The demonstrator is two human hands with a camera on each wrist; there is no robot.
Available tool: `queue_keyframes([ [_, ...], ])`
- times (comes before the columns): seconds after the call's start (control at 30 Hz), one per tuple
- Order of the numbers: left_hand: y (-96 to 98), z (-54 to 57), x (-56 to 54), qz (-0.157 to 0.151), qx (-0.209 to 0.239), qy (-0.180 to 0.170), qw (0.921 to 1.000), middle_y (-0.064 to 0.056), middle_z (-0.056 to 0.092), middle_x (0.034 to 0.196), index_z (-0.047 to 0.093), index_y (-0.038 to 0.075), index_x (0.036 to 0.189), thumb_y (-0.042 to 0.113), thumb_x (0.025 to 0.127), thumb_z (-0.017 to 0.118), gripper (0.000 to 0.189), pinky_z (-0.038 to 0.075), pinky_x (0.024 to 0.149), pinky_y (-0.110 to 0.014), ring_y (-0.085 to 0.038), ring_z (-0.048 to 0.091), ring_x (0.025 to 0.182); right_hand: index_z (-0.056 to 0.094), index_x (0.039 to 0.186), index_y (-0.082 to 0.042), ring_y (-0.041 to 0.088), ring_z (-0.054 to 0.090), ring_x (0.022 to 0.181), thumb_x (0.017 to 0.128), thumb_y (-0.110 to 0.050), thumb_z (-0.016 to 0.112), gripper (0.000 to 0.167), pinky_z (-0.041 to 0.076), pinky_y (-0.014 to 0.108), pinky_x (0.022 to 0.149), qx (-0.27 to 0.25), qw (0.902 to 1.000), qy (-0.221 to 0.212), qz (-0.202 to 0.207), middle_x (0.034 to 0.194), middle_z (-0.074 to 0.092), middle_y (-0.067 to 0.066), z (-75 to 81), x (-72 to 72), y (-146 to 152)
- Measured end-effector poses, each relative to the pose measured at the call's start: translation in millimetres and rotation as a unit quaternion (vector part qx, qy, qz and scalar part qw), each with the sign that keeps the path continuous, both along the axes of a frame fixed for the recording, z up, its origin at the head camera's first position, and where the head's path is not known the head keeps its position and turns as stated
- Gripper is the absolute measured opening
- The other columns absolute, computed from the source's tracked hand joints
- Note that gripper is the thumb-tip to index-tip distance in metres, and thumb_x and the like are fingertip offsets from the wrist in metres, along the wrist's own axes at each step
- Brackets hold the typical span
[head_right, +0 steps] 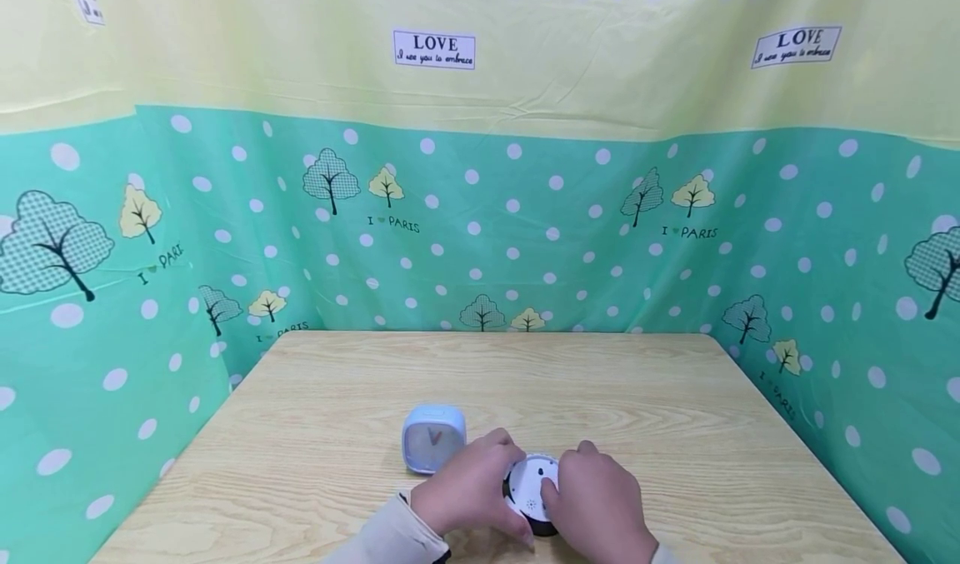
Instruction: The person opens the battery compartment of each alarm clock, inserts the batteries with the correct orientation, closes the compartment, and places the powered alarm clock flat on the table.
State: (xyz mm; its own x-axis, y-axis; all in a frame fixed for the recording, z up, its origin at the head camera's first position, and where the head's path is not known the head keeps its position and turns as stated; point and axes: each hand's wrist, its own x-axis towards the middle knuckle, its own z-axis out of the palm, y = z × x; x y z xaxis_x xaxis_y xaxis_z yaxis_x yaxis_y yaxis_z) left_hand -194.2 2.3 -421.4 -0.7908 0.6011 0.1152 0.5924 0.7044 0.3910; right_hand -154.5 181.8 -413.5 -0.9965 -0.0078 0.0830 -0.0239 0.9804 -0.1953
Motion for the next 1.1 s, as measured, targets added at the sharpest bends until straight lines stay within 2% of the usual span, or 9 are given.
queue_keyframes([
  [0.17,-0.2,0.3,0.0,-0.001,-0.001,0.0,1.0,0.008,0.059,0.097,0.074,0.017,0.103,0.052,0.052,0.101,0.068,0.047,0.067,-0.018,-0.001,0.049,0.074,0.067,0.075,-0.008,0.019,0.047,0.056,0.088,-0.041,0.075,0.036,0.038,0.036,0.048,0.037,0.9993,0.01,0.003,0.072,0.051,0.005,-0.2,-1.0,-4],
  [0.33,-0.5,1.0,0.6,-0.002,0.0,0.003,1.0,0.008,0.059,0.096,0.074,0.016,0.102,0.051,0.052,0.101,0.067,0.046,0.067,-0.017,-0.001,0.049,0.073,0.068,0.076,-0.008,0.019,0.047,0.056,0.088,-0.038,0.075,0.033,0.039,0.035,0.048,0.046,0.9989,-0.002,0.009,0.071,0.051,0.005,1.2,-2.8,-6],
  [0.53,-1.4,0.9,0.9,0.0,-0.001,-0.001,1.0,0.009,0.058,0.096,0.074,0.016,0.102,0.051,0.052,0.101,0.066,0.046,0.067,-0.017,-0.001,0.049,0.074,0.067,0.075,-0.01,0.019,0.047,0.057,0.089,-0.036,0.075,0.03,0.039,0.036,0.047,0.062,0.9977,0.004,0.026,0.069,0.05,0.004,4.5,-3.5,-7],
  [0.83,-1.2,2.0,2.7,-0.001,-0.002,0.001,1.0,0.009,0.056,0.094,0.074,0.017,0.099,0.05,0.052,0.102,0.064,0.045,0.065,-0.017,-0.001,0.048,0.073,0.062,0.07,-0.013,0.019,0.047,0.057,0.089,-0.03,0.074,0.028,0.04,0.038,0.046,0.072,0.9962,-0.004,0.048,0.067,0.05,0.004,12.3,-2.5,-9],
  [1.1,-1.0,1.4,3.1,-0.005,-0.003,0.015,0.9999,0.01,0.056,0.094,0.073,0.018,0.098,0.051,0.051,0.101,0.064,0.045,0.065,-0.017,0.0,0.048,0.073,0.058,0.07,-0.015,0.019,0.048,0.056,0.09,-0.027,0.073,0.028,0.04,0.038,0.046,0.07,0.9958,-0.033,0.049,0.066,0.05,0.002,14.8,-5.0,-12],
])
